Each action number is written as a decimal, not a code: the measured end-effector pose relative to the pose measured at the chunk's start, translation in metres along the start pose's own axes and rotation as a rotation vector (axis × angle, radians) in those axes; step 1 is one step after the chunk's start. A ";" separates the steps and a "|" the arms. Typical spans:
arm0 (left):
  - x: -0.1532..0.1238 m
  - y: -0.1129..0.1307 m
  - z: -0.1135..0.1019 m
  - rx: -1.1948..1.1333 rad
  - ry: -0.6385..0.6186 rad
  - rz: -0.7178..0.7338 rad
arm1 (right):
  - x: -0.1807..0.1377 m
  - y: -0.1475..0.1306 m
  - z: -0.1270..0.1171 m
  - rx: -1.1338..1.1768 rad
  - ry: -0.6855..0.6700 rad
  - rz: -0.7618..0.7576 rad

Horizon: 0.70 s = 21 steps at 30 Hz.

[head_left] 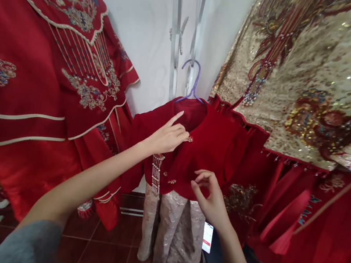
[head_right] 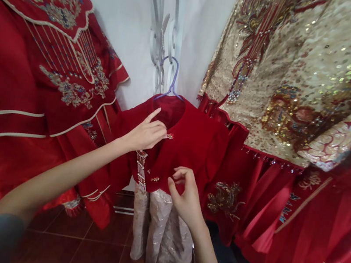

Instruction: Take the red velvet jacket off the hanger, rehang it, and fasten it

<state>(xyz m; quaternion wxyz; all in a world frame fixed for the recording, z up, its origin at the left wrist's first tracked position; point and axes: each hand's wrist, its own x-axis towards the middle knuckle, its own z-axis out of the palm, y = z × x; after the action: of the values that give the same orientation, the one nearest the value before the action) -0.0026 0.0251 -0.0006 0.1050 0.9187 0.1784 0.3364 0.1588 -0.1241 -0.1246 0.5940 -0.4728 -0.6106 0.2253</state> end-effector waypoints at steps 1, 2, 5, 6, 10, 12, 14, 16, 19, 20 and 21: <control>-0.001 -0.001 0.000 0.012 0.008 0.018 | 0.007 -0.001 0.000 -0.016 0.033 -0.001; -0.002 -0.001 0.000 0.043 0.018 0.041 | 0.015 -0.003 -0.001 -0.021 0.073 0.004; -0.005 -0.001 -0.002 0.153 0.086 0.090 | 0.044 -0.017 -0.005 0.066 0.206 0.028; -0.007 0.000 -0.003 0.176 0.116 0.093 | 0.055 -0.024 -0.005 0.120 0.229 0.018; -0.011 0.000 -0.008 0.331 0.174 0.005 | 0.090 -0.052 0.006 0.291 0.100 -0.071; -0.015 -0.001 -0.009 0.489 0.167 -0.084 | 0.098 -0.056 0.017 0.272 0.039 -0.044; -0.020 -0.003 -0.009 0.636 0.186 -0.159 | 0.097 -0.052 0.024 0.150 0.045 0.018; -0.026 -0.005 -0.012 0.725 0.241 -0.212 | 0.092 -0.043 0.021 -0.042 0.120 0.055; -0.033 -0.011 -0.024 0.757 0.349 -0.274 | 0.088 -0.031 -0.005 -0.327 0.255 0.056; -0.034 -0.013 -0.030 0.751 0.380 -0.300 | 0.091 -0.029 -0.017 -0.404 0.271 0.055; -0.034 -0.015 -0.038 0.742 0.391 -0.332 | 0.096 -0.027 -0.029 -0.471 0.274 0.046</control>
<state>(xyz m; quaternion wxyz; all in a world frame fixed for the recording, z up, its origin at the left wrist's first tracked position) -0.0556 0.0279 0.0030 -0.2149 0.7722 0.4485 0.3955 0.1925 -0.0636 -0.0468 0.5395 -0.6377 -0.5493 0.0245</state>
